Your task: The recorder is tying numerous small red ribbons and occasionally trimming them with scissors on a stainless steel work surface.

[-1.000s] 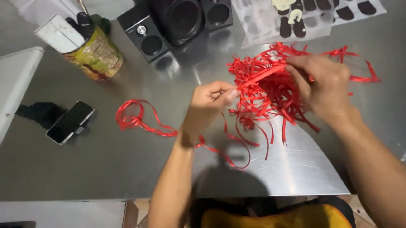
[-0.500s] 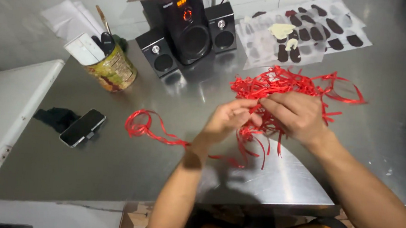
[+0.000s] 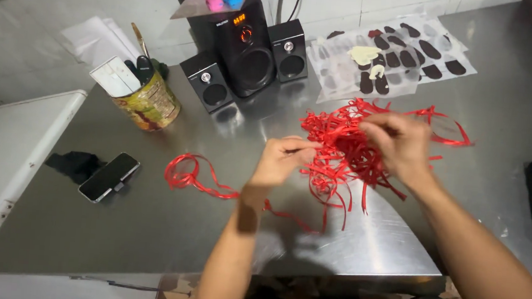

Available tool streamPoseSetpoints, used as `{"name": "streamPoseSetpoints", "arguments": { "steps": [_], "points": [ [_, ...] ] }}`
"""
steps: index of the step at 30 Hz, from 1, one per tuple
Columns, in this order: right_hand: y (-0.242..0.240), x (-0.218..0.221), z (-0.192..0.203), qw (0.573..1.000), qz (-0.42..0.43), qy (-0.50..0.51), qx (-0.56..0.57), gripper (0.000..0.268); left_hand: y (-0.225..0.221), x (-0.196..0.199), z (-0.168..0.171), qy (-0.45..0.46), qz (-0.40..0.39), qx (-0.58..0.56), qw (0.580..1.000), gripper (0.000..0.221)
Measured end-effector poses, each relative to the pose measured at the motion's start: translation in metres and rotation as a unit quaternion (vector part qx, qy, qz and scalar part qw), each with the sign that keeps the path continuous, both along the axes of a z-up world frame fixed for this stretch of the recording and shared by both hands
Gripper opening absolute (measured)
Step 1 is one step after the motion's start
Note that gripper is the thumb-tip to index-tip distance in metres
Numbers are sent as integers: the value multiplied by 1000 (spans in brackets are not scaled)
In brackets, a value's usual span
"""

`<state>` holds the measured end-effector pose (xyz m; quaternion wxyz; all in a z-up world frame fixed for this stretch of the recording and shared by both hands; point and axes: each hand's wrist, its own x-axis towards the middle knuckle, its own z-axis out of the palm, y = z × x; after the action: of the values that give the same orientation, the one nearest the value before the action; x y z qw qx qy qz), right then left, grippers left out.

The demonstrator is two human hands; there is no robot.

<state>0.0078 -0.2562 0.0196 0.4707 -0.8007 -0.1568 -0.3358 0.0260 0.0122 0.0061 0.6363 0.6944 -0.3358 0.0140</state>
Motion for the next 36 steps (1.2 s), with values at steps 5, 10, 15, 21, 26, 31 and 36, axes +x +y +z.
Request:
{"name": "streamPoseSetpoints", "arguments": {
  "steps": [5,10,15,21,26,31,36],
  "points": [
    [15,-1,-12,983,128,127,33,14,-19,0,-25,71,27,-6,997,17],
    [16,-14,3,995,52,84,-27,15,-17,-6,-2,82,36,148,985,24],
    [10,-27,13,952,50,-179,-244,31,-14,-8,-5,119,-182,-86,972,44],
    [4,-26,24,923,-19,-270,-274,16,-10,15,-44,108,-122,-84,983,24],
    [-10,-26,30,919,-123,-238,-289,12,3,12,-21,124,-84,-50,987,27],
    [-10,-5,-5,999,0,-36,-19,7,-2,4,-8,13,-40,-11,999,23],
    [14,-12,-17,979,174,104,10,11,-29,3,-38,127,-39,-93,987,14]
  ]
}}
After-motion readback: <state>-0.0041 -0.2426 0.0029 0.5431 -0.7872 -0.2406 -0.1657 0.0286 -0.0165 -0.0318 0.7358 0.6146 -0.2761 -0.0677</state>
